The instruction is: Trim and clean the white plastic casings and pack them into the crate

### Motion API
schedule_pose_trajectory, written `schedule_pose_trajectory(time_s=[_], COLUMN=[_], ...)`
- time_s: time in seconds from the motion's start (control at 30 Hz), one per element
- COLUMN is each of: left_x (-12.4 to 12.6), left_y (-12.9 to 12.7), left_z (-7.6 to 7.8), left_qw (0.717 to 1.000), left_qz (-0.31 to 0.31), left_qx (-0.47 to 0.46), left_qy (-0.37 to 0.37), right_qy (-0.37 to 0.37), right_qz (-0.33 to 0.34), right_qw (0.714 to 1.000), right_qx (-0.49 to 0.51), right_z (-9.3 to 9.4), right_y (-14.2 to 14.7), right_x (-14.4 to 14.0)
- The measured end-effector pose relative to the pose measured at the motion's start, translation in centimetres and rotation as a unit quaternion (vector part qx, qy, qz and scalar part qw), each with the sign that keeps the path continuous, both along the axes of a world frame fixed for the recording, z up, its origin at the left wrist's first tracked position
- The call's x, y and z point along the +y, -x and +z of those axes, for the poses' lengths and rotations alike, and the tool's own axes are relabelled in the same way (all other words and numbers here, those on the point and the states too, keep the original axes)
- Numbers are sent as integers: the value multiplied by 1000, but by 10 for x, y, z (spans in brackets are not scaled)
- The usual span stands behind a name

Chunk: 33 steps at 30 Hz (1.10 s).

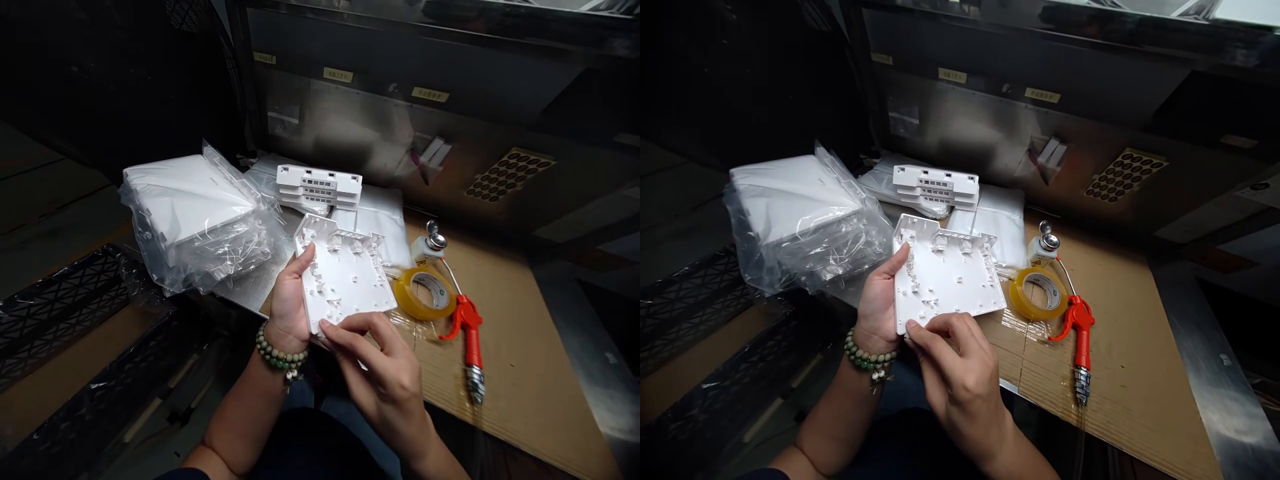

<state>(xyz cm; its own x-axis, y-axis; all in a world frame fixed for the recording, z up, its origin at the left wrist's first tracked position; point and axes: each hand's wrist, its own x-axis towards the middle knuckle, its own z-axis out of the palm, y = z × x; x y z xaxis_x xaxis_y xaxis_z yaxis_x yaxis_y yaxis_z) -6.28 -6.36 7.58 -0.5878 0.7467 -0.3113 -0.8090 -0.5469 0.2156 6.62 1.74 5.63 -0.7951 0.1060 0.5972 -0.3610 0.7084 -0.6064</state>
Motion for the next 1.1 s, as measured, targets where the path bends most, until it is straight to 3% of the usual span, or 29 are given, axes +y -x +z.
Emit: schedule_pose_trajectory(time_s=[0.17, 0.37, 0.53, 0.6, 0.7, 0.8, 0.87, 0.97, 1.1], left_x=[2, -5, -3, -9, -31, -60, -75, -85, -88], left_y=[-1, 4, 2, 7, 19, 31, 36, 36, 29], left_z=[3, -2, -3, -6, -17, -33, -45, -58, -65], left_qw=[1000, 1000, 1000, 999, 998, 998, 994, 988, 981], left_qz=[3, 18, 24, 33, 49, 40, 62, 90, 83], left_qx=[3, 12, 10, 14, 24, 31, 36, 61, 84], left_qy=[2, 1, 9, 11, -4, -48, -77, -106, -151], right_qy=[14, 5, 16, 18, 58, 101, 122, 121, 66], right_qz=[10, -16, 14, 1, -102, -272, -328, -306, -240], right_qw=[1000, 1000, 1000, 1000, 993, 955, 934, 942, 967], right_qx=[7, 17, 18, 0, 6, 53, 67, 66, 47], right_z=[0, -2, -1, -5, -16, -27, -32, -34, -33], right_y=[2, 2, 4, 4, -4, -21, -32, -38, -33], right_x=[-1, 4, -11, -4, 32, 76, 93, 92, 72])
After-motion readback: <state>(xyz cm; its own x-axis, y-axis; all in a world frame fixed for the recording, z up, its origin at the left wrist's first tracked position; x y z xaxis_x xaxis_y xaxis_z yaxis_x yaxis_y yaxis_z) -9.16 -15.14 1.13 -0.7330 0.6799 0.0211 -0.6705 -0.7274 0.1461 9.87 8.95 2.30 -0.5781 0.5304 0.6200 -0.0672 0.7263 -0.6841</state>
